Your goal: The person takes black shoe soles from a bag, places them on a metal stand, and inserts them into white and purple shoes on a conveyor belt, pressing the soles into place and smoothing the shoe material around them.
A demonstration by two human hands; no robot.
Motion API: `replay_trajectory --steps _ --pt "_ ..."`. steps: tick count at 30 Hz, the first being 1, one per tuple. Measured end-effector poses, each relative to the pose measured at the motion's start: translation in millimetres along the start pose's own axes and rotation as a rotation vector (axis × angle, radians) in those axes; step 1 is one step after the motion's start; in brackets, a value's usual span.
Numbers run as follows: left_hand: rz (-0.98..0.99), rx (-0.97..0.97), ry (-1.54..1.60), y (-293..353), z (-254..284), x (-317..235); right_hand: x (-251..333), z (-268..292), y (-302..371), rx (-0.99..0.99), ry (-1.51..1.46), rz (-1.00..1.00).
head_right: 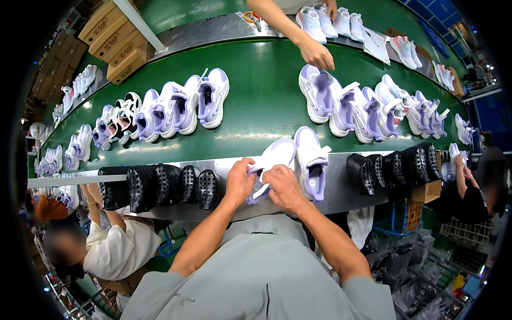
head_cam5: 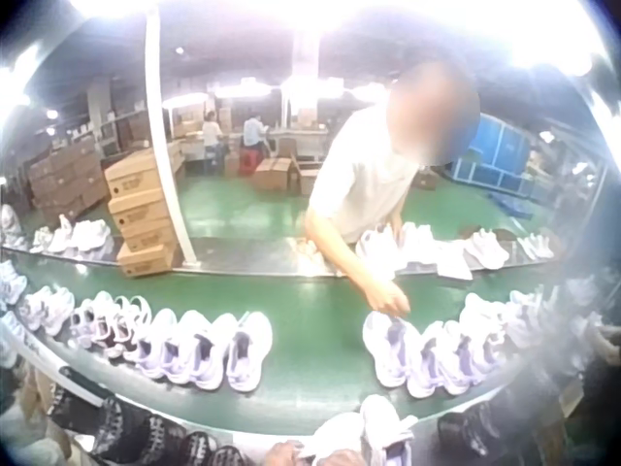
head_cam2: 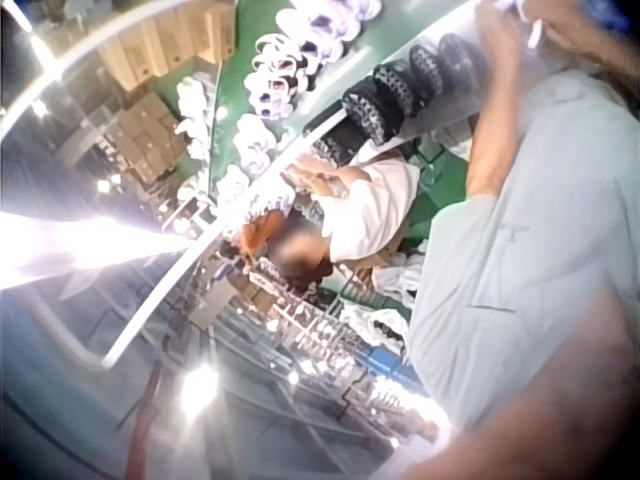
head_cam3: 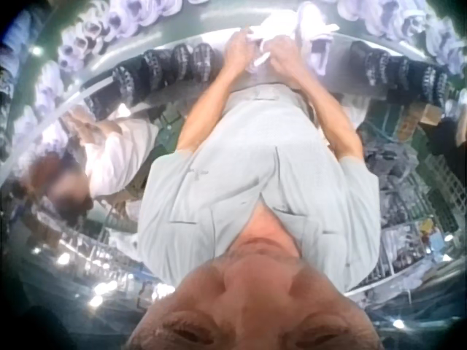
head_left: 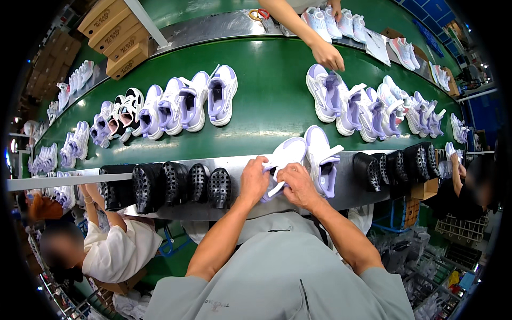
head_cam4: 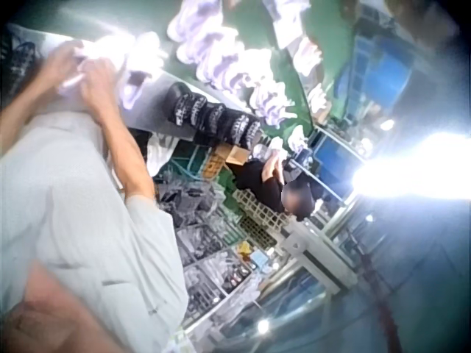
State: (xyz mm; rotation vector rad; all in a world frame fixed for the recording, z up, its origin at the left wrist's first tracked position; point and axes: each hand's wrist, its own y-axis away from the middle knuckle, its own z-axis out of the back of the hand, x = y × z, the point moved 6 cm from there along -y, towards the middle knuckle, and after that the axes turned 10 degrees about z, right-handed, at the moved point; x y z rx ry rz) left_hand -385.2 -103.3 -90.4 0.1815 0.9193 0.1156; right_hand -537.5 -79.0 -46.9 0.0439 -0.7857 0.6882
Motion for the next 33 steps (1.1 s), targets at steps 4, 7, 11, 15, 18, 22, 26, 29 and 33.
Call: replay_trajectory --steps 4,7,11,15,18,22,26,29,33 --pt "-0.113 0.058 0.044 -3.3 -10.4 -7.6 4.7 6.6 -12.7 -0.197 -0.002 -0.014" --pt "-0.044 0.148 0.089 10.8 -1.4 -18.7 -27.5 -0.2 5.3 -0.430 -0.618 -0.451" --pt "-0.379 -0.027 -0.135 24.9 4.9 -50.9 -60.3 -9.1 29.5 -0.724 -0.766 -0.655" --pt "-0.488 -0.093 -0.209 39.8 8.9 -44.9 -84.2 -15.8 50.3 -0.746 -0.707 -0.714" --pt "-0.502 -0.077 -0.262 55.1 -0.1 -50.0 -80.2 -32.3 58.5 -0.814 -0.872 -0.839" --pt "-0.505 0.030 -0.324 59.6 -7.5 -42.6 -68.3 -40.8 51.0 -0.908 -1.169 -0.817" --pt "-0.577 0.123 -0.369 76.3 -12.3 -51.9 -56.8 -34.1 70.0 -0.855 -1.163 -0.890" --pt "-0.503 0.264 -0.382 73.4 -9.9 -60.9 -53.2 -17.6 85.1 -0.687 -0.893 -0.719" --pt "-0.536 0.248 -0.349 72.1 3.9 -59.2 9.5 54.8 98.7 -0.485 -0.423 -0.622"
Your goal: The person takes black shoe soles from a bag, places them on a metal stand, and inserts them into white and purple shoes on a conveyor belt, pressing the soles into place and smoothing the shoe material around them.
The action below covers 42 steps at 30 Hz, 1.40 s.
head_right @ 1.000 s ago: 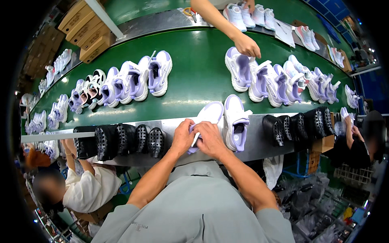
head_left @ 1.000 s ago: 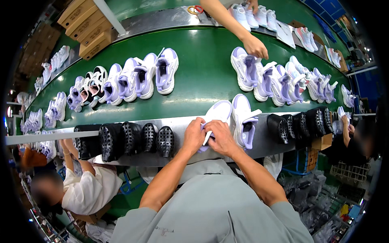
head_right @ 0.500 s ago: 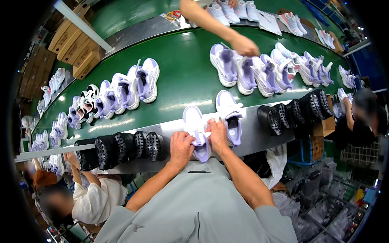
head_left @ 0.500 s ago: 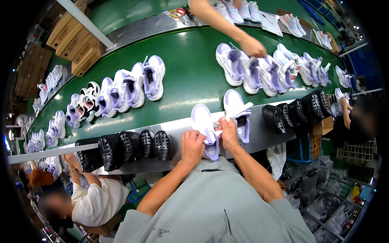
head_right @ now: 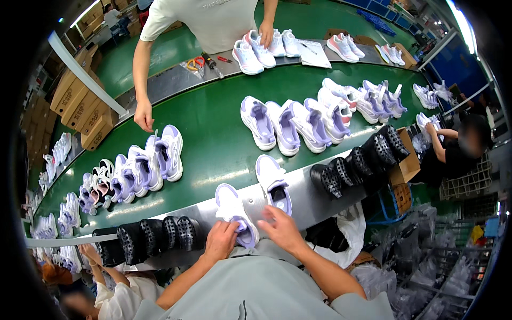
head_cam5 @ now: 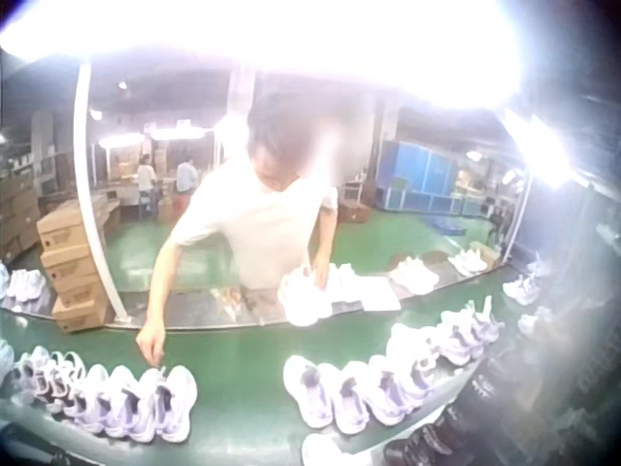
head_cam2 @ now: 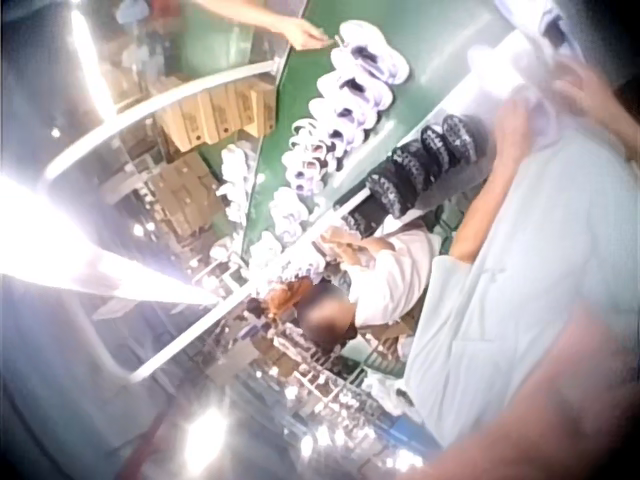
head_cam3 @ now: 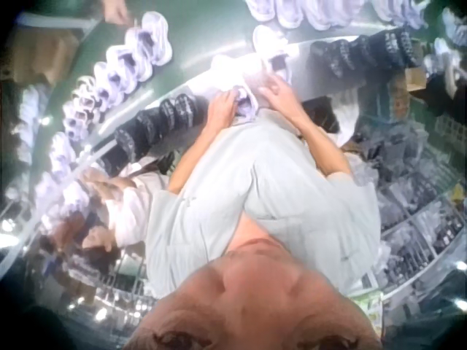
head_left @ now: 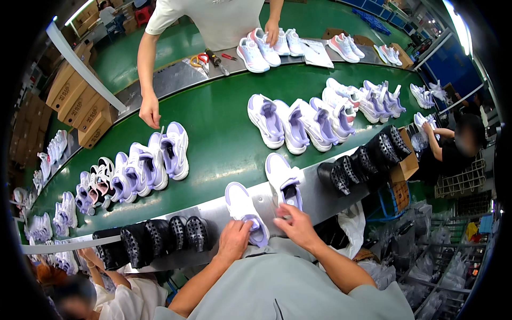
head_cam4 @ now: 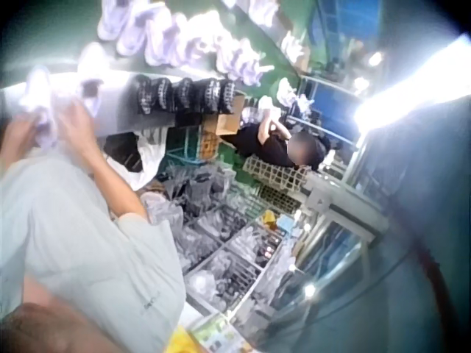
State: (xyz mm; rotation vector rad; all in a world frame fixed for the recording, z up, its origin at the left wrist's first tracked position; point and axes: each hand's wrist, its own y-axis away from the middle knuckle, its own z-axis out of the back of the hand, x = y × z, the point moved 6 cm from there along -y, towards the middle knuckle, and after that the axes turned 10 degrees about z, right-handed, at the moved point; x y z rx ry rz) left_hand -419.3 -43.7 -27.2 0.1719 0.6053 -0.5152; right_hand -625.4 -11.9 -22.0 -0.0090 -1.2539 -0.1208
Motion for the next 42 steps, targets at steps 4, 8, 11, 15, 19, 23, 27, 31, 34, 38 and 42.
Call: replay_trajectory --steps 4,8,11,15,19,23,27,31,34,38,42 --pt "0.019 -0.086 0.002 -9.6 2.4 4.1 -19.7 52.4 23.7 -0.259 0.066 -0.064" --pt "-0.001 -0.114 0.024 -22.2 7.2 1.2 -39.1 96.0 42.4 -0.470 0.040 -0.185" --pt "0.030 -0.077 0.051 -20.3 10.5 1.1 -39.0 151.4 56.0 -0.786 0.172 -0.158" --pt "0.054 -0.072 0.135 -21.9 12.4 -17.2 -56.3 242.8 77.1 -1.085 0.480 -0.083" --pt "0.034 -0.088 0.100 -25.6 11.3 -31.9 -60.9 295.9 70.8 -1.008 0.726 -0.173" --pt "0.074 -0.204 0.098 -15.3 28.6 -14.3 -56.4 311.3 17.1 -0.997 0.888 0.092" --pt "0.044 -0.152 0.106 -27.5 19.7 -32.1 -32.6 342.8 28.0 -1.085 0.625 0.115" --pt "0.112 -0.226 0.176 -20.0 7.4 -31.1 -45.5 334.7 6.0 -0.989 0.585 0.214" --pt "0.157 -0.238 0.211 -6.0 0.0 -25.2 -50.2 302.3 -25.0 -0.807 0.453 0.178" --pt "0.166 -0.228 0.210 -9.9 -9.2 -31.4 -44.4 288.0 -27.5 -0.775 0.383 0.117" --pt "0.142 -0.274 0.186 -16.3 -8.5 -35.5 -48.3 297.1 -23.1 -0.845 0.332 0.172"
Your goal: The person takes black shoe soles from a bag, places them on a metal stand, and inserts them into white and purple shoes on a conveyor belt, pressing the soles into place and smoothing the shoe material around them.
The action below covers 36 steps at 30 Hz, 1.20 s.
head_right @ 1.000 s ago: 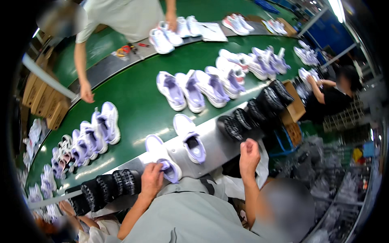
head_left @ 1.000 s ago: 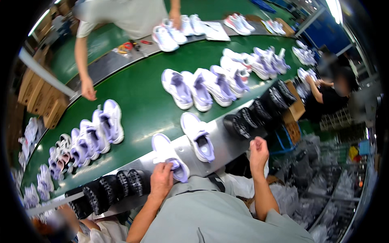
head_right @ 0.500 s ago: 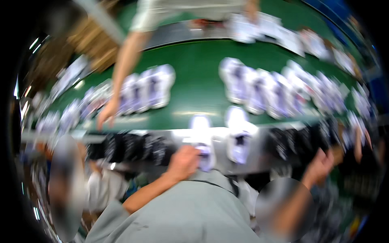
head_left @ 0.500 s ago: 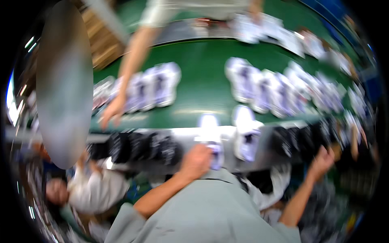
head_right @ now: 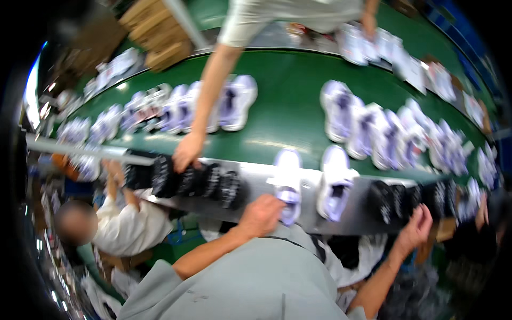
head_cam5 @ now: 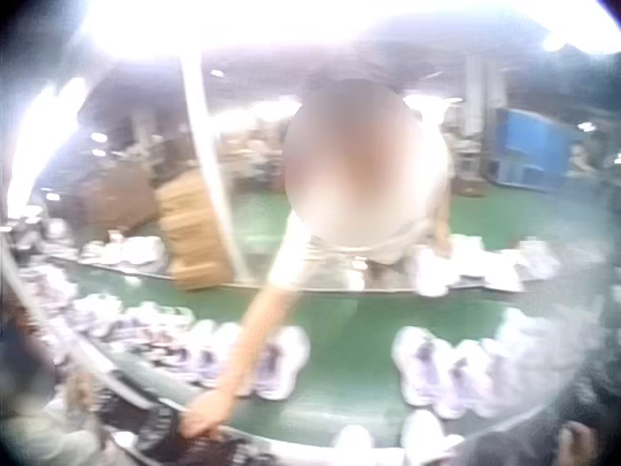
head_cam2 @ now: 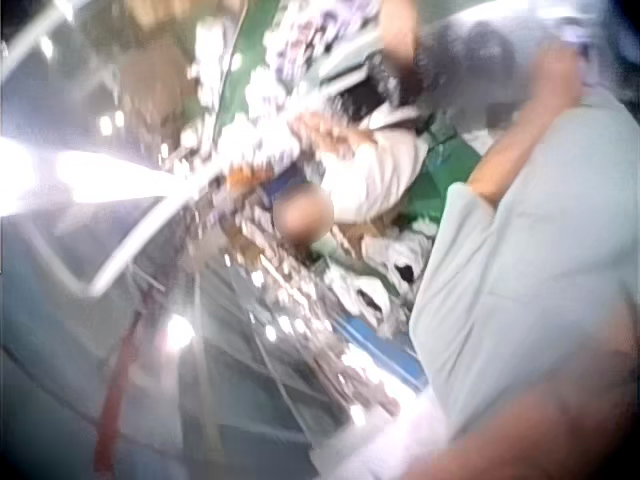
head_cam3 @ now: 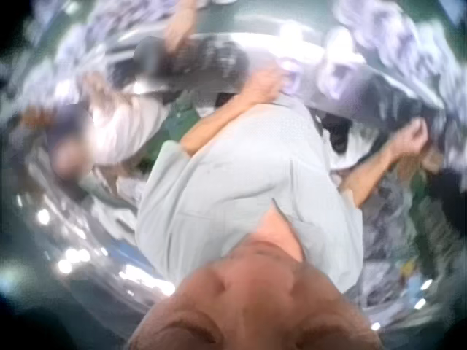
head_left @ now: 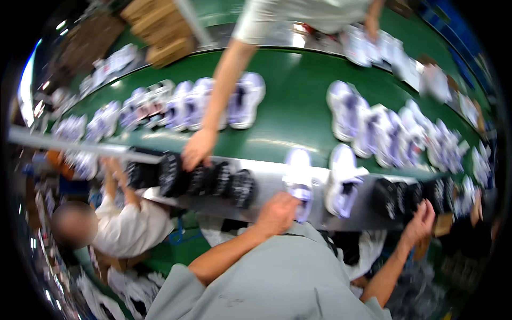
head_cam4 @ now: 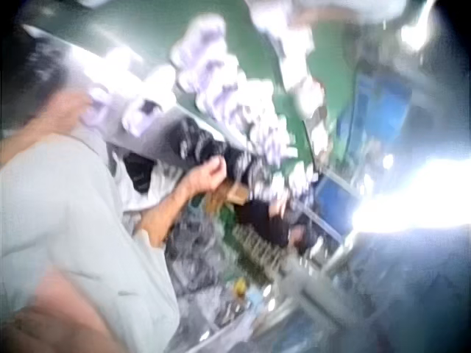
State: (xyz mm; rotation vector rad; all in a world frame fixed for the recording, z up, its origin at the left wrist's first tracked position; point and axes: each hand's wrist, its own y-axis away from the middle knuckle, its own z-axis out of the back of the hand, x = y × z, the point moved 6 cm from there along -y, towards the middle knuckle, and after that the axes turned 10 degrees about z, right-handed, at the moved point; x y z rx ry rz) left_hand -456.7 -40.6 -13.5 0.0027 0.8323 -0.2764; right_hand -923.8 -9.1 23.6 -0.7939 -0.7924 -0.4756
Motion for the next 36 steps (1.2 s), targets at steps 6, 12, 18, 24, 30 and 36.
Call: replay_trajectory --steps 6,12,18,24,30,36 --pt "-0.018 0.055 0.063 -0.9 -5.2 4.8 -41.6 53.4 7.4 -0.069 0.088 -0.150" --pt "-0.011 0.098 0.058 6.4 -0.5 4.9 -46.4 54.5 35.8 -0.084 0.007 -0.210" --pt "-0.037 0.102 0.066 4.2 0.4 1.7 -35.8 50.5 47.3 -0.115 0.011 -0.211" --pt "-0.035 0.069 0.071 5.4 -0.8 4.5 -9.0 19.0 49.2 -0.050 0.007 -0.225" --pt "-0.035 0.127 0.053 -4.1 -3.8 -6.4 -1.6 21.5 83.2 -0.064 -0.028 -0.290" --pt "0.013 0.052 -0.035 -14.9 2.2 1.7 9.3 -33.9 152.7 0.382 0.001 -0.261"
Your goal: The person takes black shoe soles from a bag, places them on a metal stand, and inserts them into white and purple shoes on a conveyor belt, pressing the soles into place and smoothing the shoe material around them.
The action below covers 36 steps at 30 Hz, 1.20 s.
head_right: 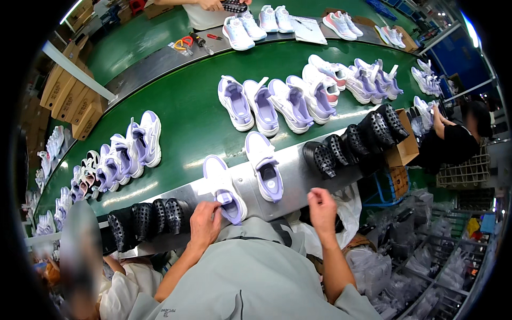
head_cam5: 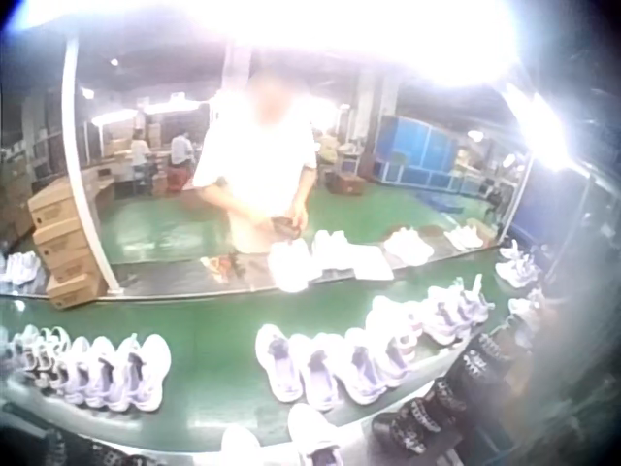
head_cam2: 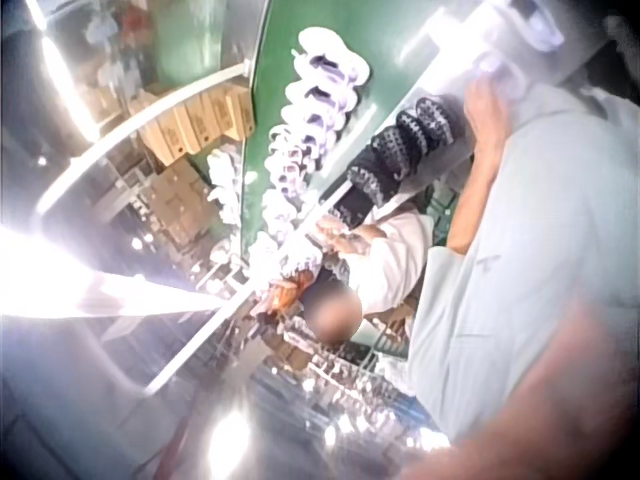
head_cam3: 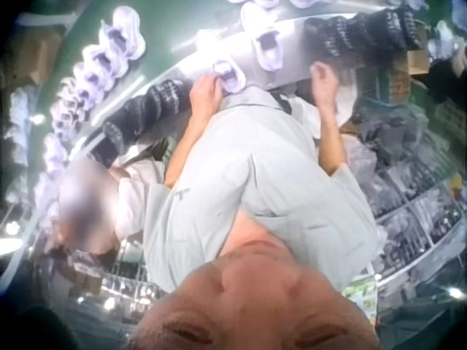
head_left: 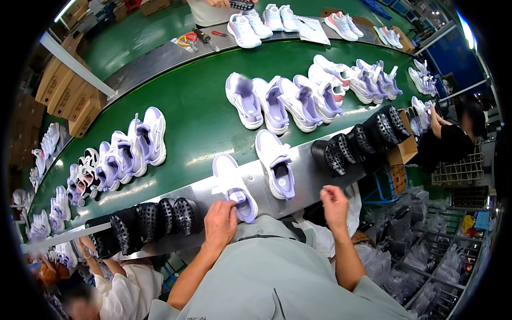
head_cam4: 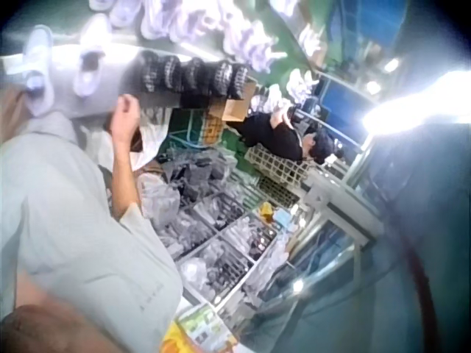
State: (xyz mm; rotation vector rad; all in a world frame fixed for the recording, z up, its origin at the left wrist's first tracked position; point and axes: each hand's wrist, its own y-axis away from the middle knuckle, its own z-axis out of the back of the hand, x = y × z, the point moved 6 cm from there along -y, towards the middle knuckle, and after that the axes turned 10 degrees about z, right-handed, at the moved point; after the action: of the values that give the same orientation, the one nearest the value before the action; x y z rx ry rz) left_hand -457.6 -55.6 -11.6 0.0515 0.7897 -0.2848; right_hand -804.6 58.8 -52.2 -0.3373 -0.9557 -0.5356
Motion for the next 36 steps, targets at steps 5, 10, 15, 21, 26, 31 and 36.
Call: replay_trajectory --steps 5,10,15,21,26,31,36 --pt "-0.074 0.051 -0.010 -33.3 -28.1 -31.7 20.3 -77.1 -25.2 0.183 0.095 0.066" --pt "0.158 0.237 0.024 -107.4 -129.7 -36.5 24.9 -131.7 -73.0 0.343 0.195 0.307" --pt "0.318 0.232 0.058 -112.4 -160.9 -18.2 23.4 -140.2 -75.3 0.319 0.386 0.293" --pt "0.224 0.244 0.002 -89.4 -129.2 -36.3 25.6 -135.7 -76.8 0.348 0.384 0.280" --pt "0.383 0.564 -0.186 0.5 -37.6 -26.3 19.9 -131.1 -39.0 0.429 0.298 0.302" --pt "0.018 0.233 -0.106 21.6 -39.9 -14.3 41.8 -151.2 0.4 0.496 0.265 0.415" --pt "0.212 0.089 -0.153 25.6 -26.3 4.4 63.4 -135.4 -2.4 0.566 0.305 0.207"
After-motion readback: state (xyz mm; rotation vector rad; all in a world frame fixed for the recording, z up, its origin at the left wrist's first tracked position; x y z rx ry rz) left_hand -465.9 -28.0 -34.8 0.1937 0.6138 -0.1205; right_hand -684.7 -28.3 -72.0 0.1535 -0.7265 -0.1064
